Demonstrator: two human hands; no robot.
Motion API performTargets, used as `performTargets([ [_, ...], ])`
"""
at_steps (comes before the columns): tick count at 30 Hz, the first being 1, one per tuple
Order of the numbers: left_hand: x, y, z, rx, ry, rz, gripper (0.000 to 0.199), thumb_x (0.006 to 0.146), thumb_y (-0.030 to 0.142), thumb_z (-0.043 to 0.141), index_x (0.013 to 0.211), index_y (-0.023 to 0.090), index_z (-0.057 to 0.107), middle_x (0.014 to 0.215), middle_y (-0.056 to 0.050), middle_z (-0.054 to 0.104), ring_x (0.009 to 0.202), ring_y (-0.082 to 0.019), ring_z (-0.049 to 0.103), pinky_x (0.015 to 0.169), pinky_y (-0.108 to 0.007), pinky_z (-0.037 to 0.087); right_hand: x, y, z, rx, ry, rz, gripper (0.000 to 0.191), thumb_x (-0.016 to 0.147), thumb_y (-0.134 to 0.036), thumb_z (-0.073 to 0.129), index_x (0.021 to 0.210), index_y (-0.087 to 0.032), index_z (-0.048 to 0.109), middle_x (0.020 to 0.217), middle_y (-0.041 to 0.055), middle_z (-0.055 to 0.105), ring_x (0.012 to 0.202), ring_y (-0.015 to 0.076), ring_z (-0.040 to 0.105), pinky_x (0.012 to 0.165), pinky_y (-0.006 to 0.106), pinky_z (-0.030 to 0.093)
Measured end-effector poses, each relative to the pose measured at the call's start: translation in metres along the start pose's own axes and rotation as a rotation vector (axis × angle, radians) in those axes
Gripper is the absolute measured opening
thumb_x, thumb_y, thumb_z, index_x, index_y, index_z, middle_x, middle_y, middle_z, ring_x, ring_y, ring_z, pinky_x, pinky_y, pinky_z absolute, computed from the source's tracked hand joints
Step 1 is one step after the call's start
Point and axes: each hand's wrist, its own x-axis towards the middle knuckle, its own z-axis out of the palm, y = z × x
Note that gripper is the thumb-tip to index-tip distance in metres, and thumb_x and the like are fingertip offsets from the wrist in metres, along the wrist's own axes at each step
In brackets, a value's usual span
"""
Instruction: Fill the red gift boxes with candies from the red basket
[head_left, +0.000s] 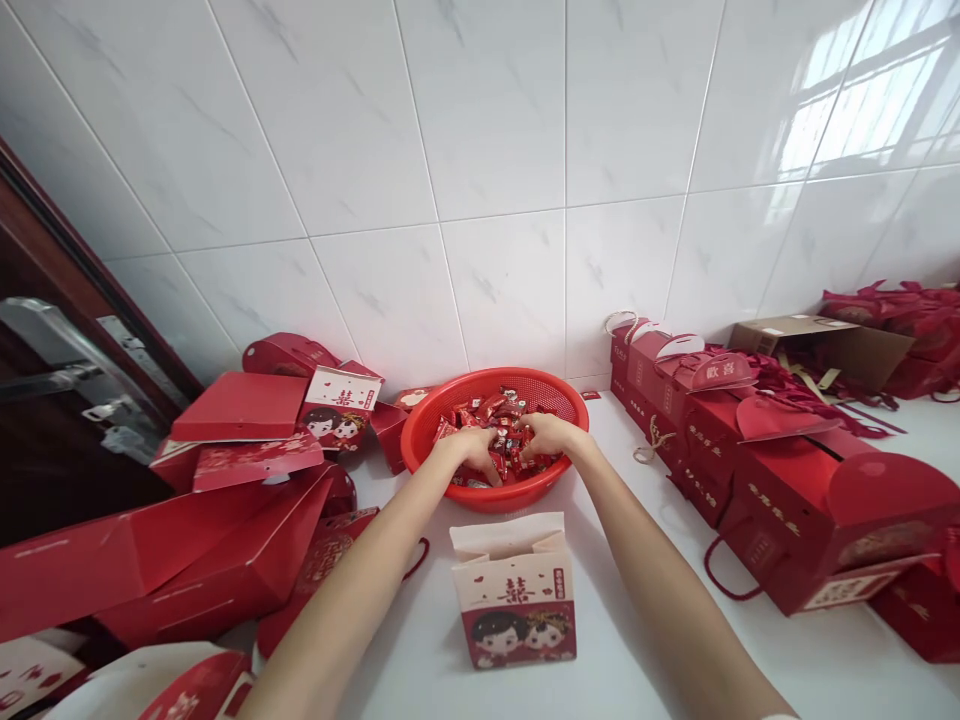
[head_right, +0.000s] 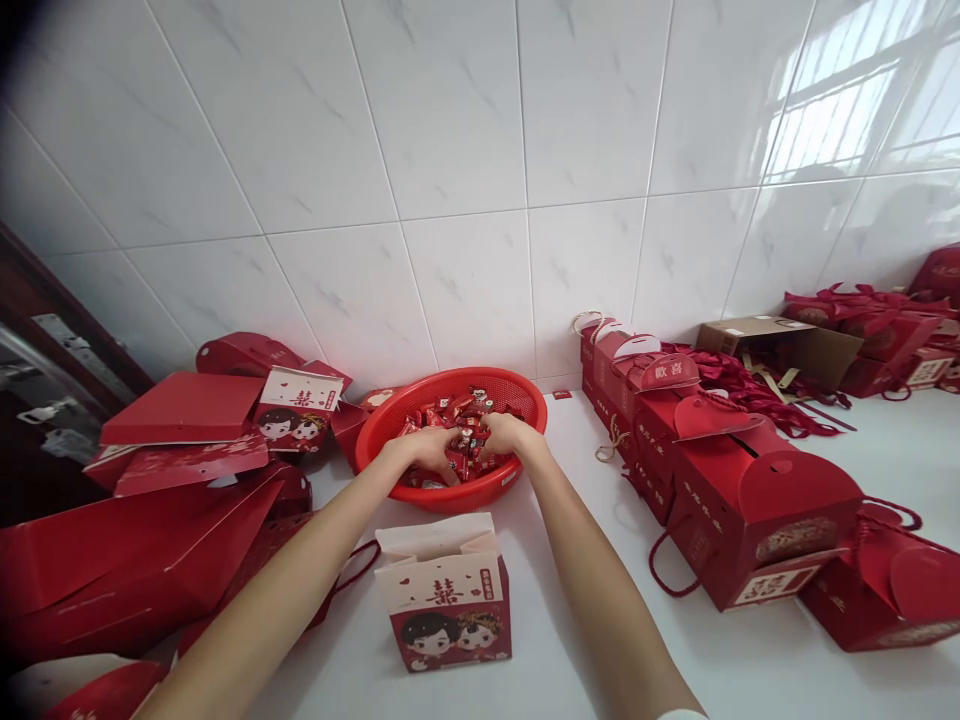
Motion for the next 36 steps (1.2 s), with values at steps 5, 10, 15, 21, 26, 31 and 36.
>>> performTargets([
  [5,0.002,0.005,0.005,-0.021,-0.042,0.001,0.087,0.049,0.033,0.086,0.132,0.024,0.060,0.141,-0.013,0.063,0.124,-0.035,0.062,0.092,-0.034,0.051,-0.001,-0.003,0.003,-0.096,-0.060,0.031,0.053,0.054,-0.007,0.081,0.104,-0.020,0.072,0.110,0.0103,0.072,0.084,0.0248,0.068,0.055,0.025,0.044],
  [10,-0.004,0.011,0.007,-0.020,-0.080,0.008,0.061,0.055,0.030,0.080,0.115,0.020,0.070,0.121,-0.012,0.073,0.106,-0.033,0.069,0.082,-0.032,0.053,-0.006,-0.006,0.003,-0.158,-0.090,0.081,0.033,0.050,-0.007,0.084,0.076,-0.021,0.070,0.088,0.0070,0.072,0.076,0.0261,0.068,0.058,0.029,0.046],
  [15,-0.010,0.013,0.004,-0.021,-0.121,0.016,0.059,0.056,0.035,0.078,0.113,0.021,0.070,0.117,-0.010,0.075,0.102,-0.031,0.069,0.076,-0.030,0.051,-0.012,-0.010,0.000,-0.165,0.138,0.124,0.017,0.075,-0.012,0.069,0.090,-0.021,0.069,0.103,0.0134,0.072,0.100,0.0331,0.068,0.075,0.035,0.047],
  [21,-0.006,0.011,0.007,-0.026,-0.135,0.004,0.050,0.051,0.030,0.076,0.101,0.022,0.072,0.103,-0.007,0.077,0.095,-0.030,0.070,0.063,-0.026,0.049,-0.009,-0.007,0.001,-0.095,0.297,0.131,0.014,0.085,-0.013,0.058,0.097,-0.019,0.063,0.111,0.0140,0.070,0.105,0.0306,0.064,0.076,0.032,0.044],
  [26,-0.006,0.010,0.007,-0.046,-0.121,0.027,0.058,0.050,0.027,0.076,0.107,0.022,0.069,0.107,-0.007,0.075,0.095,-0.028,0.069,0.066,-0.026,0.049,-0.003,0.000,0.003,-0.006,0.336,0.089,0.008,0.084,-0.015,0.059,0.090,-0.020,0.061,0.101,0.0093,0.070,0.096,0.0261,0.064,0.074,0.030,0.043],
  [31,-0.008,0.009,0.008,-0.089,-0.088,0.055,0.058,0.055,0.027,0.075,0.112,0.021,0.065,0.097,-0.005,0.073,0.088,-0.026,0.067,0.065,-0.027,0.048,0.002,0.006,0.005,0.130,0.377,0.047,0.013,0.085,-0.015,0.058,0.097,-0.018,0.062,0.099,0.0080,0.069,0.096,0.0237,0.064,0.079,0.029,0.047],
  [36,-0.005,0.007,0.008,-0.160,-0.073,0.132,0.055,0.053,0.021,0.078,0.107,0.021,0.066,0.086,0.000,0.068,0.081,-0.022,0.066,0.061,-0.025,0.045,0.007,0.010,0.007,0.334,0.357,0.020,0.013,0.087,-0.018,0.057,0.099,-0.018,0.060,0.093,0.0050,0.068,0.076,0.0180,0.067,0.066,0.027,0.052],
])
